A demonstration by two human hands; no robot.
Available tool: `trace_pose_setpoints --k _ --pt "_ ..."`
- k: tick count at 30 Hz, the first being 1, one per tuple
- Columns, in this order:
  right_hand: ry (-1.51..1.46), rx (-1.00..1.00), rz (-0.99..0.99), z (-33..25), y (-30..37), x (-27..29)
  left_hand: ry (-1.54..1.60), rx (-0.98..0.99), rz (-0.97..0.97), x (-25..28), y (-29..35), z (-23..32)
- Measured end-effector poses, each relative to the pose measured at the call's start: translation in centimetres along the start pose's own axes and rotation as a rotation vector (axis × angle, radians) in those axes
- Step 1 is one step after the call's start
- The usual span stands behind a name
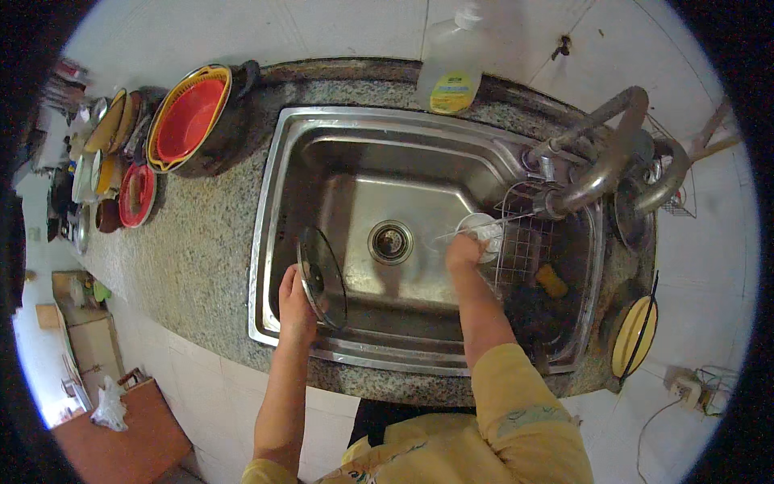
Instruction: The person washes a white plate and a glass pot lid in a kitchen sink using a steel wool scrubber and running water. They scrub the items thoroughly, rinse them under the tap, and place the cleaned plate on a nearby counter. The person then picks up a large metal pot and a ladle to wash them in the sink.
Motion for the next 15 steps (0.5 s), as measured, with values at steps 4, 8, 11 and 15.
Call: trace_pose_setpoints --k 4,8,11,15 --pt "-0.032 0.315 0.057 -4.1 0.4 -3.0 0.046 -0.007 0.023 0.0 0.6 -0.4" --pt "-0.329 0.463 -0.034 -9.5 4.0 -1.7 -0.056 -0.069 -0.049 -2.2 1.2 1.6" --pt "-0.343 0.717 -0.08 -10.8 4.8 -2.0 -0.186 -0.171 -0.088 -3.8 1.4 2.8" --pt "-0.206 0.651 -0.085 -9.6 4.7 -2.6 -0.339 -0.26 -0.117 -6.2 2.2 4.2"
Point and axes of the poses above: each hand's wrist, its own y-axis away from the middle knuckle, its own x-axis out of the back of the hand, z = x × y, the point moved 8 cm from there along -y, towards the middle knuckle, and after that the axes turned 9 degrees about -y, right-handed, at the moved point
